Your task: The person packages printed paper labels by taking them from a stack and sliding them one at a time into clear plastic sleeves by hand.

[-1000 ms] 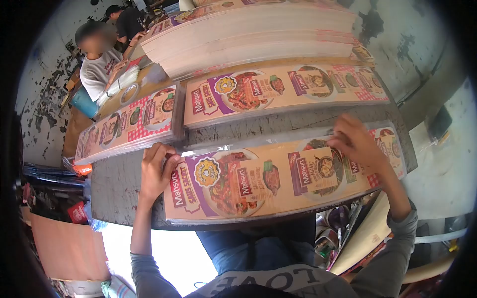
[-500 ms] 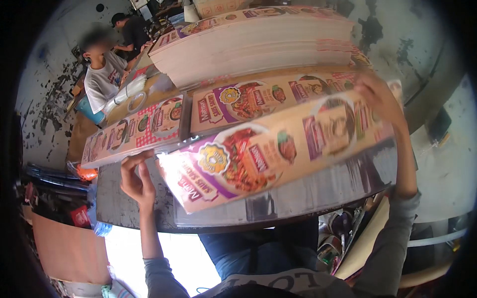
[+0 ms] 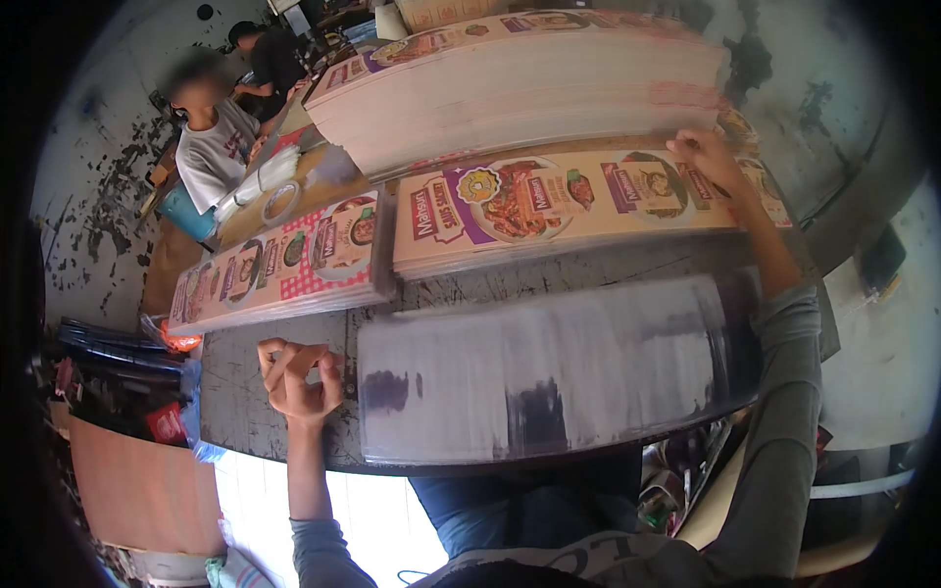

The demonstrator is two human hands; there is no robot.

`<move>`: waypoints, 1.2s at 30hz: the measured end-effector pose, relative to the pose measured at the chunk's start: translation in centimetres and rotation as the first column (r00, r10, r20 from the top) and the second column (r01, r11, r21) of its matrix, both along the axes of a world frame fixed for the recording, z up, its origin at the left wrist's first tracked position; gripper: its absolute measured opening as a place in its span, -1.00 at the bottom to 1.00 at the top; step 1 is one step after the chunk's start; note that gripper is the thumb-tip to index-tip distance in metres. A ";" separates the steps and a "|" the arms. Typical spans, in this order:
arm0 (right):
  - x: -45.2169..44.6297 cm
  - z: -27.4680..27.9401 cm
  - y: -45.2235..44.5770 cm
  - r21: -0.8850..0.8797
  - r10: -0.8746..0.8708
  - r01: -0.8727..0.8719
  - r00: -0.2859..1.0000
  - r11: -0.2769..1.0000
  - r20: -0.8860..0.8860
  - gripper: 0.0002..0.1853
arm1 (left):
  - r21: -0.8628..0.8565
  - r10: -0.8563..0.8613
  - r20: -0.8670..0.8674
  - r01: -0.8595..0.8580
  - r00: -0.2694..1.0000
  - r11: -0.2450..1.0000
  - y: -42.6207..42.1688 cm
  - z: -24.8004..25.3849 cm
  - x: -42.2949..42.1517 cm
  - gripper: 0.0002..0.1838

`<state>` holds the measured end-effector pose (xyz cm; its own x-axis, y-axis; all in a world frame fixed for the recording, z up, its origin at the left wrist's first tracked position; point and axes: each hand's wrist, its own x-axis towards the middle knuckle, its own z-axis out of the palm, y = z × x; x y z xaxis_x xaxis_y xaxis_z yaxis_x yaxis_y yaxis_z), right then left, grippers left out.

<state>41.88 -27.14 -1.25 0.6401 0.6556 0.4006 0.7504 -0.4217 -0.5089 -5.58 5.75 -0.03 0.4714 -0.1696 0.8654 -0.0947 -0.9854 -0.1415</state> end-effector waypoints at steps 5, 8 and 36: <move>0.6 -0.4 0.3 -0.042 -0.010 0.008 0.999 0.999 -0.043 -0.69 | 0.007 0.004 -0.017 -0.004 1.000 1.000 0.0 -0.2 0.1 -0.95; 0.5 -0.3 0.3 -0.041 0.012 -0.012 1.000 0.999 -0.002 -0.69 | 0.018 0.000 -0.011 0.000 1.000 1.000 0.1 -0.2 0.0 -0.94; -3.1 7.5 13.9 0.252 -0.286 0.144 0.601 0.957 0.746 -0.75 | -0.083 0.196 0.115 -0.187 0.974 0.979 1.6 -0.9 -0.1 -0.91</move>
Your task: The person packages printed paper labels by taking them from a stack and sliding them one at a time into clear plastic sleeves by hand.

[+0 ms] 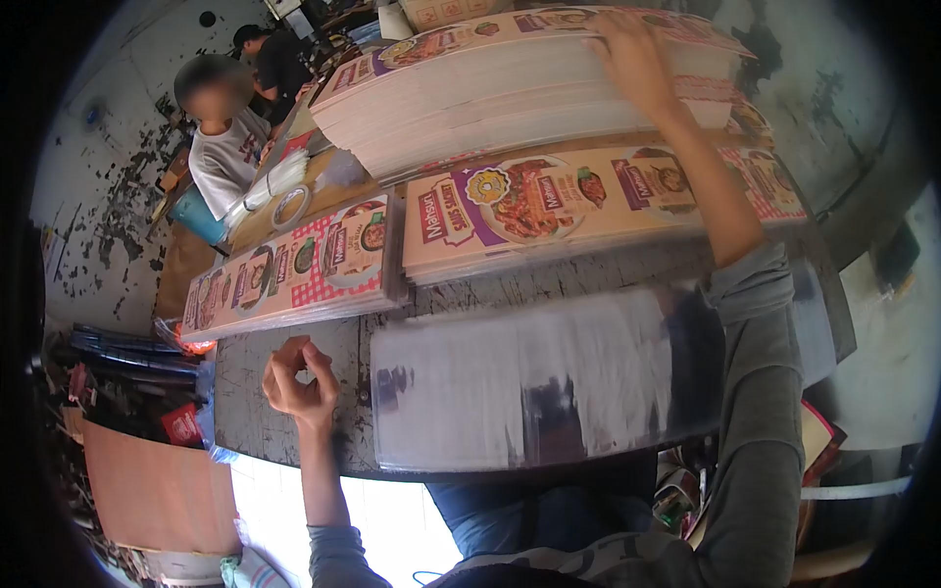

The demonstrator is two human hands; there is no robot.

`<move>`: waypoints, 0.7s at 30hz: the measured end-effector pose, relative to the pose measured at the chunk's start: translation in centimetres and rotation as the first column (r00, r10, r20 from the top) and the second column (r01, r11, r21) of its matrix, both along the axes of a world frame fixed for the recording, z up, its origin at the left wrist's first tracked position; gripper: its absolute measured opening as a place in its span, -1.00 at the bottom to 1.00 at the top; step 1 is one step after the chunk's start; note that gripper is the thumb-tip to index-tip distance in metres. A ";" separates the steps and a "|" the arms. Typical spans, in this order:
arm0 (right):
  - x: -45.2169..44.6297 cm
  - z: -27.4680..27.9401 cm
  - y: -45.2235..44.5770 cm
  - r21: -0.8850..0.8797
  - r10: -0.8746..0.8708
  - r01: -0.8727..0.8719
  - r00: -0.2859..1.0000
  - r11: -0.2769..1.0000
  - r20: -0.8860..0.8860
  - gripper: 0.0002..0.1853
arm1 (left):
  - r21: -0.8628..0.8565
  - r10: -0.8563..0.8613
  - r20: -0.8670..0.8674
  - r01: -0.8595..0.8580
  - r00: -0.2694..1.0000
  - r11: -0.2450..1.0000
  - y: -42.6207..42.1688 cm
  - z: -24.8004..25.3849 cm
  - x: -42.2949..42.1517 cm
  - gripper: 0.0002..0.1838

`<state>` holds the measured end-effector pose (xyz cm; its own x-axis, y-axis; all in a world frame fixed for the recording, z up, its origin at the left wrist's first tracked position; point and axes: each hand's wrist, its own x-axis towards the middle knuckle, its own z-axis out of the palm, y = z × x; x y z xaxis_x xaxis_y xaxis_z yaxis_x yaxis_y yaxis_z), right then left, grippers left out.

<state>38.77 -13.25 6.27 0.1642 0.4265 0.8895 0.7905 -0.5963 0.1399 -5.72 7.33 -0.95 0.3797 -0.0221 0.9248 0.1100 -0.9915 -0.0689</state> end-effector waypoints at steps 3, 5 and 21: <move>0.3 0.0 -0.5 -0.030 0.036 -0.033 0.996 0.999 0.087 -0.77 | -0.024 0.018 -0.015 -0.019 1.000 1.000 -0.3 0.1 0.0 -0.98; 0.1 0.1 -0.8 -0.056 0.074 -0.066 0.986 0.996 0.148 -0.78 | -0.014 0.016 -0.020 -0.016 1.000 1.000 -0.2 0.1 0.0 -0.98; -7.4 0.9 -3.6 -0.223 -0.115 0.152 0.979 0.963 0.168 -0.53 | 0.030 0.008 0.026 -0.008 1.000 1.000 -0.2 0.7 0.2 -0.95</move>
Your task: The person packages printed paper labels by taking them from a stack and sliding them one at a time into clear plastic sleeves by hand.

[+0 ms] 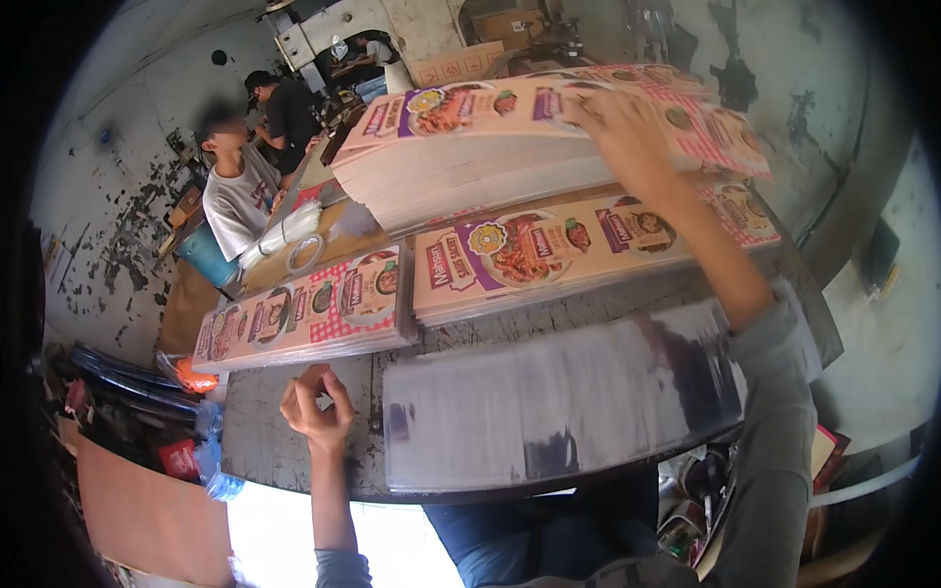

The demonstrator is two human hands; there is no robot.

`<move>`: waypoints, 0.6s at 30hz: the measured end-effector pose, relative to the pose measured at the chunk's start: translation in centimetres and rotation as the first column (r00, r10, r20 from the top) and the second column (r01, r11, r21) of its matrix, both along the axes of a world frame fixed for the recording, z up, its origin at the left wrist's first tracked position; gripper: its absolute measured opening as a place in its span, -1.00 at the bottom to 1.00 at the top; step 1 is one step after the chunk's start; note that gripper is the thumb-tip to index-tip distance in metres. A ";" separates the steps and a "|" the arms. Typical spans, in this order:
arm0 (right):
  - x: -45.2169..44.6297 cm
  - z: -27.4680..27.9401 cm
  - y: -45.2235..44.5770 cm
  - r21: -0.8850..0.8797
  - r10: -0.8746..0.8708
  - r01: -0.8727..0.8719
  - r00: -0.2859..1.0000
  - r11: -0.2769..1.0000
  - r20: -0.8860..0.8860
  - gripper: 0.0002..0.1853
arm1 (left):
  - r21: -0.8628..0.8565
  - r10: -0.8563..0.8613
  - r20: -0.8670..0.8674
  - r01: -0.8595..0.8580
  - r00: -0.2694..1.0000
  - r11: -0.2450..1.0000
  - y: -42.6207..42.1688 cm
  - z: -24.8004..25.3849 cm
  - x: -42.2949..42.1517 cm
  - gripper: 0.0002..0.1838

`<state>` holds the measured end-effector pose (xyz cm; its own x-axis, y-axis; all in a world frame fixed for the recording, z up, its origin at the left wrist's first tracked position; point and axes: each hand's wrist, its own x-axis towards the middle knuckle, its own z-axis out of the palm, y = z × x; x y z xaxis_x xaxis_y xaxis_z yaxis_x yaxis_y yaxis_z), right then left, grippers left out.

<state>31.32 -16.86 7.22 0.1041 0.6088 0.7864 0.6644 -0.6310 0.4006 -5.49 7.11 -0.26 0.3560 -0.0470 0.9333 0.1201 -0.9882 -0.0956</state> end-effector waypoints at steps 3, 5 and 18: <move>-3.4 -1.3 -3.3 0.017 -0.033 0.035 0.992 0.999 -0.119 -0.42 | -0.016 -0.024 0.015 0.025 1.000 1.000 -0.1 0.0 0.2 -0.95; -5.5 -2.7 -5.9 0.029 -0.043 0.048 0.989 0.998 -0.142 -0.39 | -0.023 -0.046 0.004 0.046 0.999 0.999 -0.3 -0.1 0.1 -0.94; -6.2 -6.2 -9.7 -0.254 -0.085 -0.330 0.449 0.909 -0.889 -0.18 | 0.069 -0.293 -0.300 0.327 0.908 0.942 -1.1 -0.4 0.5 -0.89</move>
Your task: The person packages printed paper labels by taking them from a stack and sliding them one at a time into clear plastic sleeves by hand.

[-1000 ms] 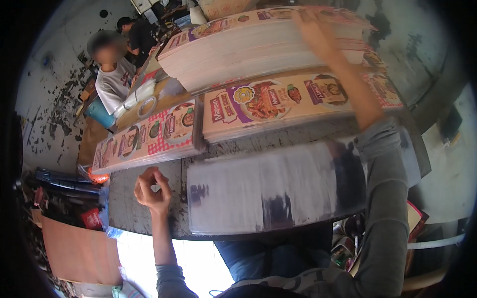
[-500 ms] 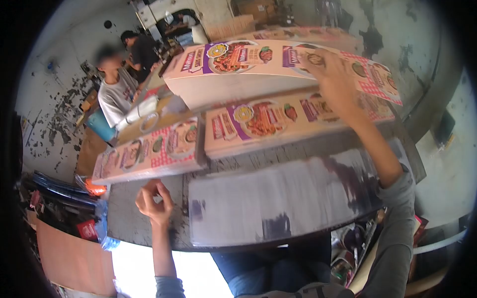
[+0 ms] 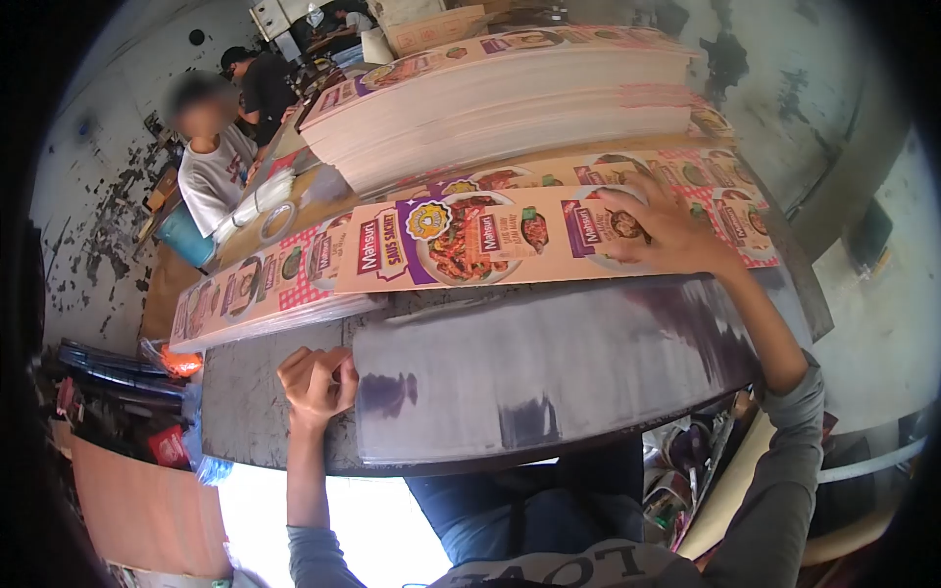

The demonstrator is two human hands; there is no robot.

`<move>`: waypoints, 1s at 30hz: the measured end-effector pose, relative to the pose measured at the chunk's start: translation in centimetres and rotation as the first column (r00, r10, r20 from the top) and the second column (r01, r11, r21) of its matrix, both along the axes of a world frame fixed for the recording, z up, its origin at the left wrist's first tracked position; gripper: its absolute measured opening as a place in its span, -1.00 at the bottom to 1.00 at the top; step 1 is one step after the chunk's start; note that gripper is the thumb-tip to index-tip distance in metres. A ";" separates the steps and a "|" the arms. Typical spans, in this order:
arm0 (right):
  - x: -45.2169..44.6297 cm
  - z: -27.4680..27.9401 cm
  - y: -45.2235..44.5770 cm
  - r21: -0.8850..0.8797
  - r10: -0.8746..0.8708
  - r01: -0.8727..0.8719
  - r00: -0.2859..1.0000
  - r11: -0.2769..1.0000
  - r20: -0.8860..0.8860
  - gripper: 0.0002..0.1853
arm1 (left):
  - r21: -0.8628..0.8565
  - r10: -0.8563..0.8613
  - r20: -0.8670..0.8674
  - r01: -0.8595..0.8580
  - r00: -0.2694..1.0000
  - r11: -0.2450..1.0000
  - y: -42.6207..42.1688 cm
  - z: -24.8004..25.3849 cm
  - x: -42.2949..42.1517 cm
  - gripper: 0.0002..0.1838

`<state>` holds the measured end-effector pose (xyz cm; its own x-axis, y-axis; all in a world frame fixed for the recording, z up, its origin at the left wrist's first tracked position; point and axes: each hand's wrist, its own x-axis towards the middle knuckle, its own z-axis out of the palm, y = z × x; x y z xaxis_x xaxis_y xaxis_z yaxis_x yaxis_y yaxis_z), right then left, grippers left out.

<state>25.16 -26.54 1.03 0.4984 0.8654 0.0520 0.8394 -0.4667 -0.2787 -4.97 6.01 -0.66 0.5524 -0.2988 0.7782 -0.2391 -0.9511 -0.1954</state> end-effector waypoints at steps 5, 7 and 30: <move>-0.1 -1.0 1.4 0.060 -0.253 0.246 0.945 0.967 0.205 -0.36 | -0.182 0.125 -0.392 -0.210 0.912 0.961 -1.1 1.0 0.1 -0.57; -0.1 -1.4 1.3 0.097 -0.258 0.243 0.946 0.965 0.194 -0.33 | -0.145 0.114 -0.426 -0.192 0.897 0.971 -1.7 1.4 0.4 -0.53; -1.2 -1.8 1.3 0.513 -0.357 0.130 0.856 0.848 0.374 -0.27 | 0.005 0.250 -0.400 -0.271 0.882 0.963 -3.2 0.7 1.1 -0.68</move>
